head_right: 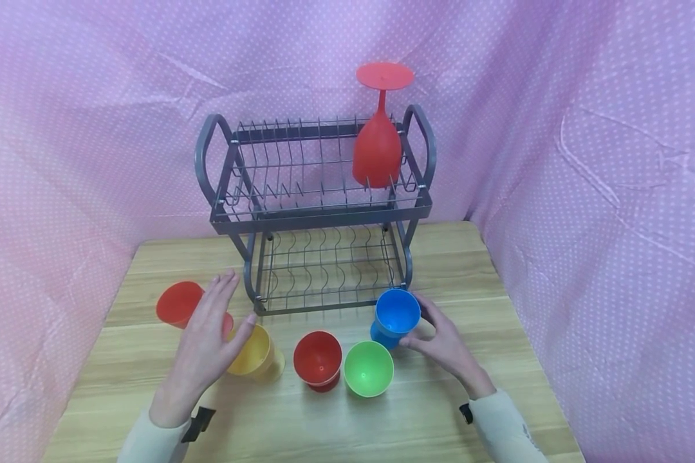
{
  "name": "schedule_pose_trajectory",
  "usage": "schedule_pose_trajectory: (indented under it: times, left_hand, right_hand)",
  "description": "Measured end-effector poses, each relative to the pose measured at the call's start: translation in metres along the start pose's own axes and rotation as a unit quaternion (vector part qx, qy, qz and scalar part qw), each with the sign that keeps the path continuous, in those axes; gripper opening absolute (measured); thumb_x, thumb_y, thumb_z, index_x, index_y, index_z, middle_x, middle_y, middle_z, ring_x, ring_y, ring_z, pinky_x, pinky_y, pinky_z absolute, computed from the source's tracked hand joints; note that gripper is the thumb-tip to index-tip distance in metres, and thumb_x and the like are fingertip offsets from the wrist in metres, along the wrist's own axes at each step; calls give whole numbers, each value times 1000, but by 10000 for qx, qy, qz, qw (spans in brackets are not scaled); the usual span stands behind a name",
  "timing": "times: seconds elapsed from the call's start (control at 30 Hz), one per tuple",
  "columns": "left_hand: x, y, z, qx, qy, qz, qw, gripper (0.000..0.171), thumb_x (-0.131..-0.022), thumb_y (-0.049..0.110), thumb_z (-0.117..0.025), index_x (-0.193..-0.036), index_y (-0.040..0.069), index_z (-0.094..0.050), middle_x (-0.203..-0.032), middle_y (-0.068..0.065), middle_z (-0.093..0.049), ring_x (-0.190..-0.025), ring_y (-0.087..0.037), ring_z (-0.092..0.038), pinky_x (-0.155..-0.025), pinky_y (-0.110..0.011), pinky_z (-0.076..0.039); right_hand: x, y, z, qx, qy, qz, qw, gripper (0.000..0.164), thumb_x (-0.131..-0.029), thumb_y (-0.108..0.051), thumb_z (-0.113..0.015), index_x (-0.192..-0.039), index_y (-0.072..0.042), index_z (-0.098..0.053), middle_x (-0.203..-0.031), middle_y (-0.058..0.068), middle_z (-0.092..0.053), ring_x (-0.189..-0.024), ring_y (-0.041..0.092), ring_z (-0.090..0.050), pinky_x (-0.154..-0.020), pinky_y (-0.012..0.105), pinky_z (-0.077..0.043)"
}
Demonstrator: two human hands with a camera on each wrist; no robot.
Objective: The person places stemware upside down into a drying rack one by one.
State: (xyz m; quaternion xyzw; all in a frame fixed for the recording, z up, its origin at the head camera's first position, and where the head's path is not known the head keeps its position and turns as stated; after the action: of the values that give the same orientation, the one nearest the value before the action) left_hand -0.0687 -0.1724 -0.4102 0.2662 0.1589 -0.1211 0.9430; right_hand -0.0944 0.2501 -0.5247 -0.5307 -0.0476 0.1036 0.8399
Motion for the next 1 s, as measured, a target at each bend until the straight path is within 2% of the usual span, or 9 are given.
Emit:
schedule_pose_trajectory:
  times: [0.2, 0.47, 0.87, 0.93, 1.0]
  left_hand:
    - [2, -2, -3, 11, -91, 59, 9999, 76, -92, 35, -70, -156, 4, -43, -165, -14, -36, -152, -41, -29, -119, -61, -31]
    - [1, -3, -4, 26, -2, 34, 10000, 75, -92, 33, -71, -155, 3, -44, -164, -14, -38, -151, -40, -30, -117, -62, -32]
    - [0, -3, -5, 55, -23, 81, 9999, 75, -92, 33, -71, -155, 4, -44, -164, -14, -38, -151, -40, -30, -117, -63, -33]
    - [0, -3, -5, 60, -29, 81, 9999, 75, -92, 34, -71, -155, 4, -43, -164, -14, -38, -152, -40, -30, -117, -63, -33]
    - [0, -3, -5, 43, -32, 65, 10000, 75, -92, 34, -70, -156, 4, -43, -164, -13, -37, -152, -39, -30, -117, -62, -33]
  right_hand:
    - [-1, 3, -4, 47, -42, -140, 9999, 90, -84, -20, -88, -158, -11, -38, -156, 22, -45, -140, 50, -44, -109, 71, -36]
    - [-2, 1, -5, 4, 26, -216, 9998, 84, -86, -23, -86, -154, -6, -41, -152, 25, -48, -139, 51, -45, -110, 71, -36]
    - [-2, -4, 0, 19, 223, -74, 9997, 75, -91, -16, -80, -152, 0, -39, -149, 25, -50, -136, 49, -49, -110, 63, -39]
    - [-2, -7, 2, -8, 258, -70, 9996, 74, -92, -15, -79, -152, -1, -39, -150, 24, -49, -137, 47, -49, -112, 56, -41]
    - [-2, -11, 4, -42, 318, -18, 9995, 74, -92, -13, -79, -153, 0, -39, -150, 24, -49, -137, 47, -49, -113, 40, -44]
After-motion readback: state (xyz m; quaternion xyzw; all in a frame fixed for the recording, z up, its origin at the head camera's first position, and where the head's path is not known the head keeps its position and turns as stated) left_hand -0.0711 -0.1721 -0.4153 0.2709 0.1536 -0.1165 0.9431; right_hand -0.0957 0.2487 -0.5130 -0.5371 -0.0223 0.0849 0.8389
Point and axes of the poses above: each hand's wrist, its own x-axis away from the middle knuckle, its own z-axis out of the back of the hand, y = z × x, the point moved 3 cm from there along -x, towards the middle knuckle
